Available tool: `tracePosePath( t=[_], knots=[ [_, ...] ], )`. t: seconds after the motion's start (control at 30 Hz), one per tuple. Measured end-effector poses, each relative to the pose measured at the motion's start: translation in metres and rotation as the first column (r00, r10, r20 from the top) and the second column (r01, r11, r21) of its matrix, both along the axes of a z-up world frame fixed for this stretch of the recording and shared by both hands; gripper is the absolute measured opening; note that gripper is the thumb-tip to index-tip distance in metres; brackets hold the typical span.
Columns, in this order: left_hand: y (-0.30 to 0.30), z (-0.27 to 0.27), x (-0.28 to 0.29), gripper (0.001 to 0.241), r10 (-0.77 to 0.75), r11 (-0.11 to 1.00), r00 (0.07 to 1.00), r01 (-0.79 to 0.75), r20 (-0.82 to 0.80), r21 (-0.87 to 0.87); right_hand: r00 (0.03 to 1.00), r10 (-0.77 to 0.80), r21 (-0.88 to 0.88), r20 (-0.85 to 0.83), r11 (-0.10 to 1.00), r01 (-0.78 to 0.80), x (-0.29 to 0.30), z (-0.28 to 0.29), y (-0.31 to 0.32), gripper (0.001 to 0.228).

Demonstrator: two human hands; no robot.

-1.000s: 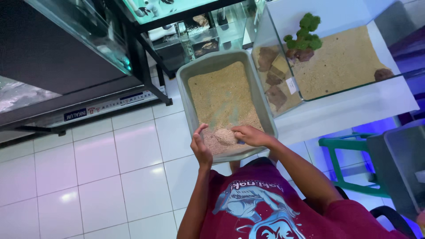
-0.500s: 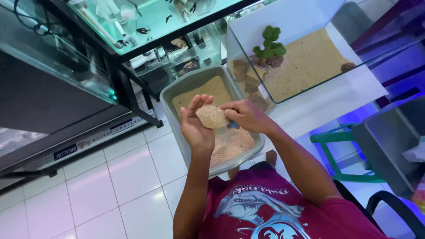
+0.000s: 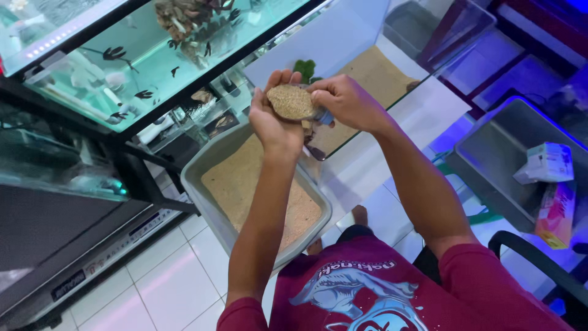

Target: The person prepares an aquarium by scooping sand from a plastic bin with a small cup and spreading it into a glass tank containing rocks and a plant.

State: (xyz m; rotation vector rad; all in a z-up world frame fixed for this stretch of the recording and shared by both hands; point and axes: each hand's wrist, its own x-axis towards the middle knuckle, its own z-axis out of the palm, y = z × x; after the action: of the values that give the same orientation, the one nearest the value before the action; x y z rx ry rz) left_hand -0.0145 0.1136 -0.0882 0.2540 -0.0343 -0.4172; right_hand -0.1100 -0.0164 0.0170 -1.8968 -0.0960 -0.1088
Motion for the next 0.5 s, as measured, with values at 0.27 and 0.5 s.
tracePosePath(
  t=[0.27,0.5],
  knots=[
    [-0.124,0.027,0.015,0.052,-0.108,0.99,0.976,0.124,-0.187,0.074,0.971,-0.21,-0.197,-0.112,0.963,0.185,-0.009,0.033,-0.087,0.028],
    [-0.207,-0.018,0.025,0.07,-0.186,0.695,0.95,0.307,-0.251,0.65,0.966,-0.154,0.063,-0.208,0.983,0.17,0.029,-0.018,-0.2,0.023]
  ],
)
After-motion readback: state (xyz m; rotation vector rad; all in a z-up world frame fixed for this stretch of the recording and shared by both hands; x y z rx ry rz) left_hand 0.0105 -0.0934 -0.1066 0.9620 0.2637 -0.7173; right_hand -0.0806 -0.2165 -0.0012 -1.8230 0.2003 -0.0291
